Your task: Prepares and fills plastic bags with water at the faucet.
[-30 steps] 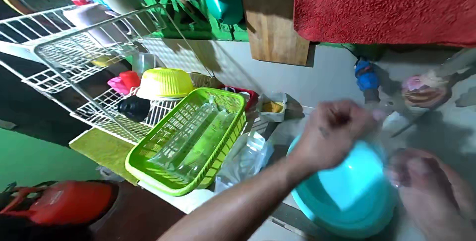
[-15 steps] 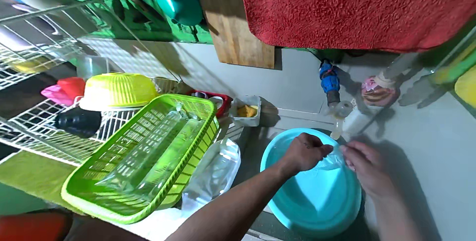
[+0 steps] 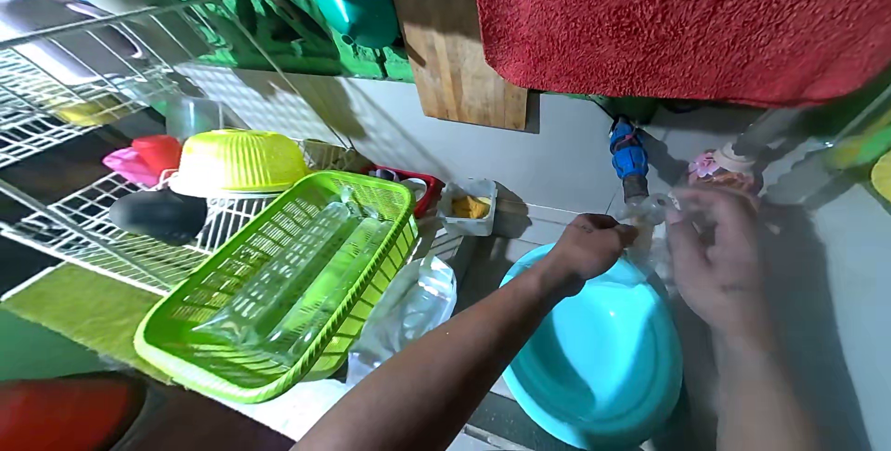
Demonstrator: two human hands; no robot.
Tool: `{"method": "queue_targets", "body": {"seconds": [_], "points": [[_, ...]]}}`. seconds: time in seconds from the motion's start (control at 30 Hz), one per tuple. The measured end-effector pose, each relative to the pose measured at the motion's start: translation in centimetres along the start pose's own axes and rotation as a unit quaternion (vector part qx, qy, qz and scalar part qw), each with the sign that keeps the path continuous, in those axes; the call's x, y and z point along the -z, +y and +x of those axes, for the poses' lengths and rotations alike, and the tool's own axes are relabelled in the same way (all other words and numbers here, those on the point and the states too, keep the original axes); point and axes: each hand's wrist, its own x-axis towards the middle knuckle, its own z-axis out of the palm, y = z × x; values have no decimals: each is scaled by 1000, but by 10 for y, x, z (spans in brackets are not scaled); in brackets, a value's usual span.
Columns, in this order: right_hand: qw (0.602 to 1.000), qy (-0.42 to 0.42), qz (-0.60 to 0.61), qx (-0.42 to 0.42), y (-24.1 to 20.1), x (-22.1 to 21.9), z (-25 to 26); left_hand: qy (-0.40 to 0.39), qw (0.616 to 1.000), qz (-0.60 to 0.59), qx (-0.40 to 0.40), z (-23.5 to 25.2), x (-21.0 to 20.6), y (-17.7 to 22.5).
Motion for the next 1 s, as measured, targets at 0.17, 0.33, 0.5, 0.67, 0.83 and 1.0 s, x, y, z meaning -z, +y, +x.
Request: {"method": "queue_targets", "body": {"seconds": [0.17,0.33,0.5,0.67,0.83,1.0], "points": [[995,-47,6,92,-4,-1,11,-6,999,-31,-27,-3,-3,-2],[995,-45,42,84,2,22,-2,-15,1000,-18,-7,-5,-2,0],[997,30,77,-2,15,22,-27,-21,1000,-10,-1,-4,-2,-1],[992,-23,106,-60,24,10,-41,-12,1000,-21,-8,-4,-5,-2],[994,-63,77,-41,26,3,-45,-13,1000,-13,-17,-5,-4,-3],[997,-69,-12,-15,29,3,-43,-13,1000,-9,-20,-4,-4,-3]]}}
